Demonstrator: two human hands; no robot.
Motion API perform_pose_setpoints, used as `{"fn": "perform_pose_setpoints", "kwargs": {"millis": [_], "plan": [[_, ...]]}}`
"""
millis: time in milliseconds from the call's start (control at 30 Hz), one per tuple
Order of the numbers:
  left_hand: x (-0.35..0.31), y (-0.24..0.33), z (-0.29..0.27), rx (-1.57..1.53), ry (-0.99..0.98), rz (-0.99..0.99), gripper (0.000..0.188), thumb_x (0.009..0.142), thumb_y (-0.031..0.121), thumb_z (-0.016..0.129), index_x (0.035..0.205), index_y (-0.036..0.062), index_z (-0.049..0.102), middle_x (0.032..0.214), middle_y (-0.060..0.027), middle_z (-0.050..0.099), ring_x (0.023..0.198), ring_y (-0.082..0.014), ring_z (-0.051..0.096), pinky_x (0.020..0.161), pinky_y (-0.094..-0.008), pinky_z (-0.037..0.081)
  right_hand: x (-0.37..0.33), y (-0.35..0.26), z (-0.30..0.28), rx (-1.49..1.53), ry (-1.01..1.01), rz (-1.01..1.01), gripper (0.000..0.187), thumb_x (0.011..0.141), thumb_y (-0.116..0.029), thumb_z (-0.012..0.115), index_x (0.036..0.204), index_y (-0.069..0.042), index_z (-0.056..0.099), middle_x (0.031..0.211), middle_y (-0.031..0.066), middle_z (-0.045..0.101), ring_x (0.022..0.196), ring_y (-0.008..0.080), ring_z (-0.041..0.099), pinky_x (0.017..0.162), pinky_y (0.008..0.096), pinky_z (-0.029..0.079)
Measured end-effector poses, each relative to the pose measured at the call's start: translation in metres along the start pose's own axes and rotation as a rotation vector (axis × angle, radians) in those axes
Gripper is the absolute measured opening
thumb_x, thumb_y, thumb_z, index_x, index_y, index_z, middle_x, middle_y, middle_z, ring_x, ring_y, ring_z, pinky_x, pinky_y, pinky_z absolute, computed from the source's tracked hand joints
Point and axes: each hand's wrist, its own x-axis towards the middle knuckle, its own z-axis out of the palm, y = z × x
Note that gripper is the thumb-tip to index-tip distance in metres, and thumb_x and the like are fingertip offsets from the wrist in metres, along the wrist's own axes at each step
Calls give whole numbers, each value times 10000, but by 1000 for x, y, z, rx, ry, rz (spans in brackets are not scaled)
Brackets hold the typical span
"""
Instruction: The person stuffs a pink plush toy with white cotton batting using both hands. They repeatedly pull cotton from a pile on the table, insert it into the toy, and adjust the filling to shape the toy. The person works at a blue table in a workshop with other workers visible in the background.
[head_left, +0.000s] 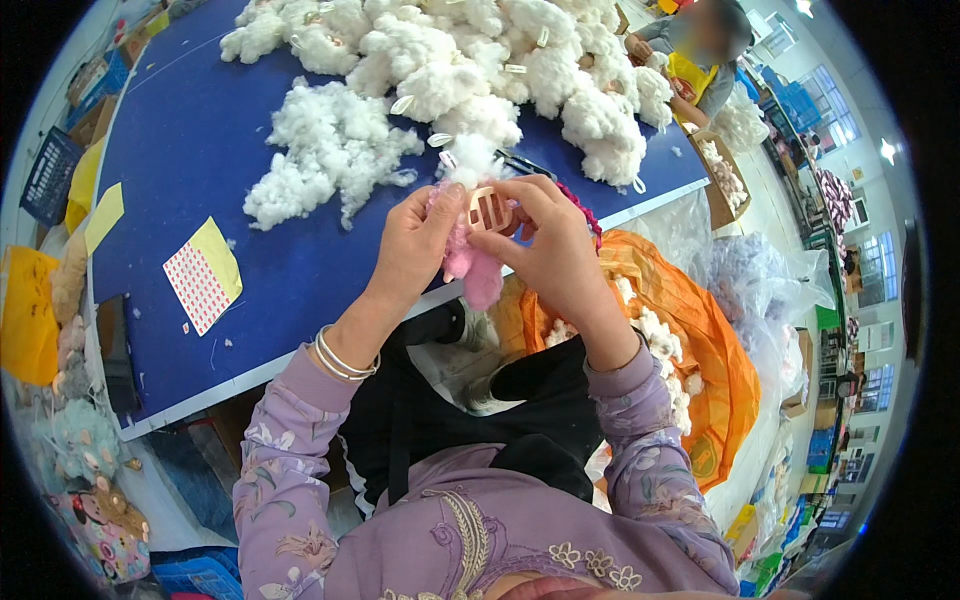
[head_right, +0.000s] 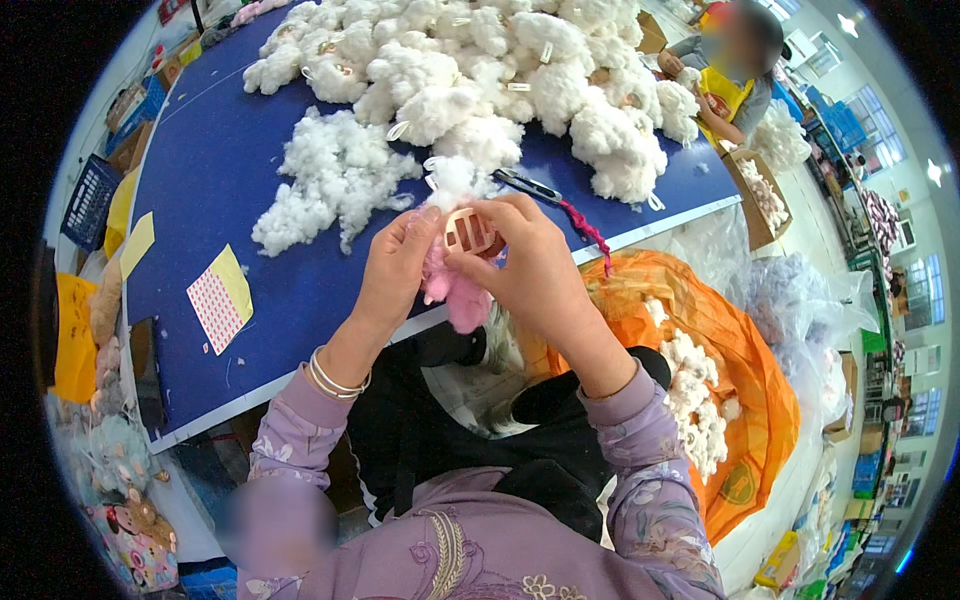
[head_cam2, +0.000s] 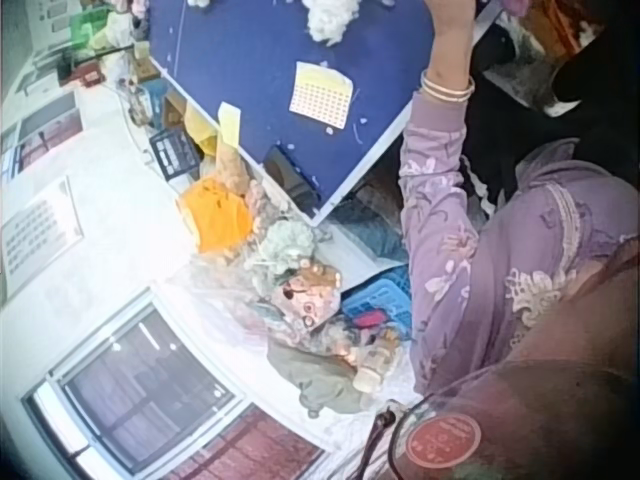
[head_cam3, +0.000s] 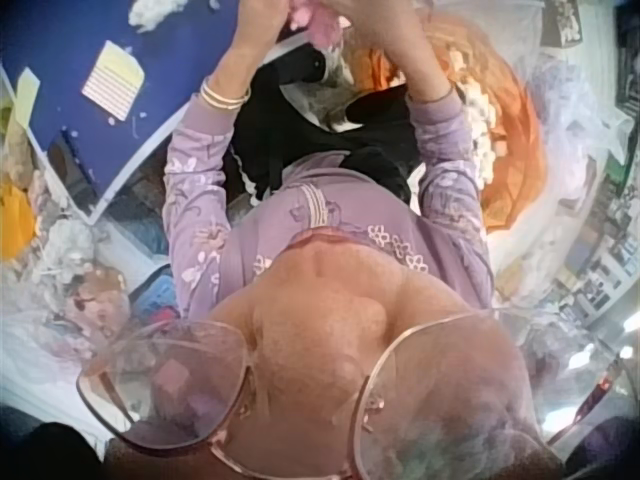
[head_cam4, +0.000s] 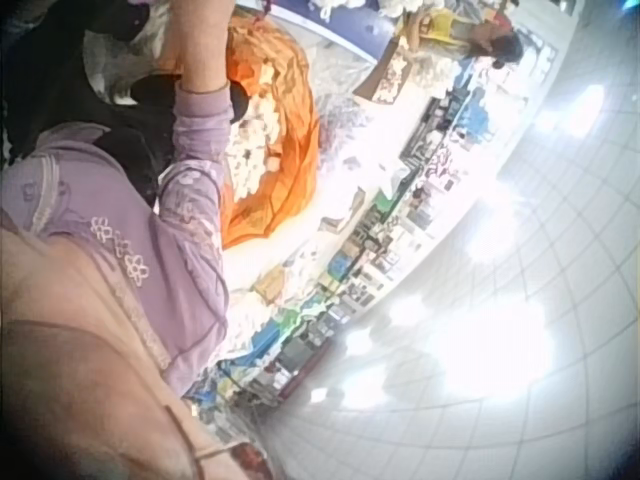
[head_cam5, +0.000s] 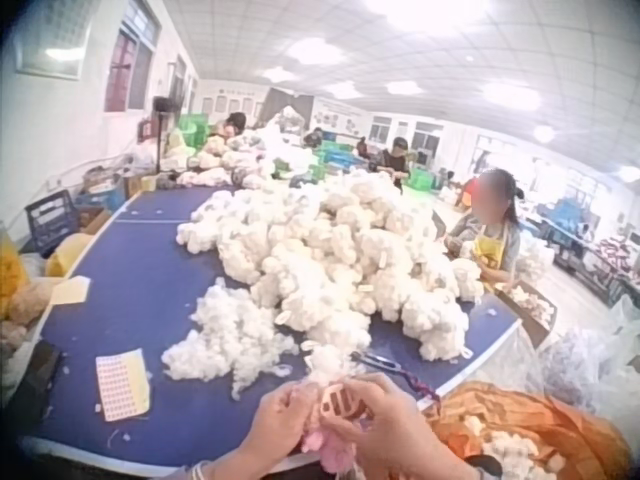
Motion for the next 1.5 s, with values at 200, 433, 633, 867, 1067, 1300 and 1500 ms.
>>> {"fn": "perform_pose_setpoints", "kwargs": {"millis": [200,433,633,867,1067,1300,1500], "plan": [[0,-1,3,-4,4,-39,321,1006,316,545,942,15,639,714,14,604,539,-29,516,452,-203,413,3,2,-4,12,-9,46,410,754,-155,803,1085,6,622,1028,126,598,863,251,637,751,331,525],[-1,3,-1,34,-61,-68,287,984,279,587,1019,-1,638,776,-4,634,595,-34,550,498,-200,440,5,-2,-5,9,-63,-111,421,734,-133,805,1085,-13,607,1026,126,574,874,279,642,760,350,533],[-3,7,12,29,-10,-27,216,914,130,658,1067,-17,620,900,-34,657,702,-57,601,585,-212,500,-2,2,7,115,-19,-175,435,736,-107,802,1104,-13,588,1067,123,557,861,279,630,769,351,531],[-1,14,7,-53,-20,-111,250,891,108,644,1103,-22,617,956,-42,659,813,-81,623,688,-228,520,-21,17,11,381,59,318,257,832,-124,729,1000,17,595,849,54,585,745,110,563,643,253,465],[-3,8,6,-26,-27,-108,261,895,159,623,1078,-27,630,898,-43,660,751,-68,612,632,-224,501,-16,10,14,362,53,331,181,856,-126,660,839,48,611,666,44,598,600,88,522,544,254,426],[-5,15,3,-240,-88,-159,307,911,210,578,1061,-54,619,849,-77,658,599,-95,614,421,-226,482,-14,24,14,519,4,423,124,837,-68,577,785,44,589,647,22,567,594,76,513,517,258,411],[-7,17,4,-260,-175,-183,324,898,197,594,1103,-54,599,923,-87,653,665,-108,633,439,-232,503,-14,29,18,780,24,488,97,838,-37,582,750,-21,545,674,-35,502,590,37,457,508,216,383]]}}
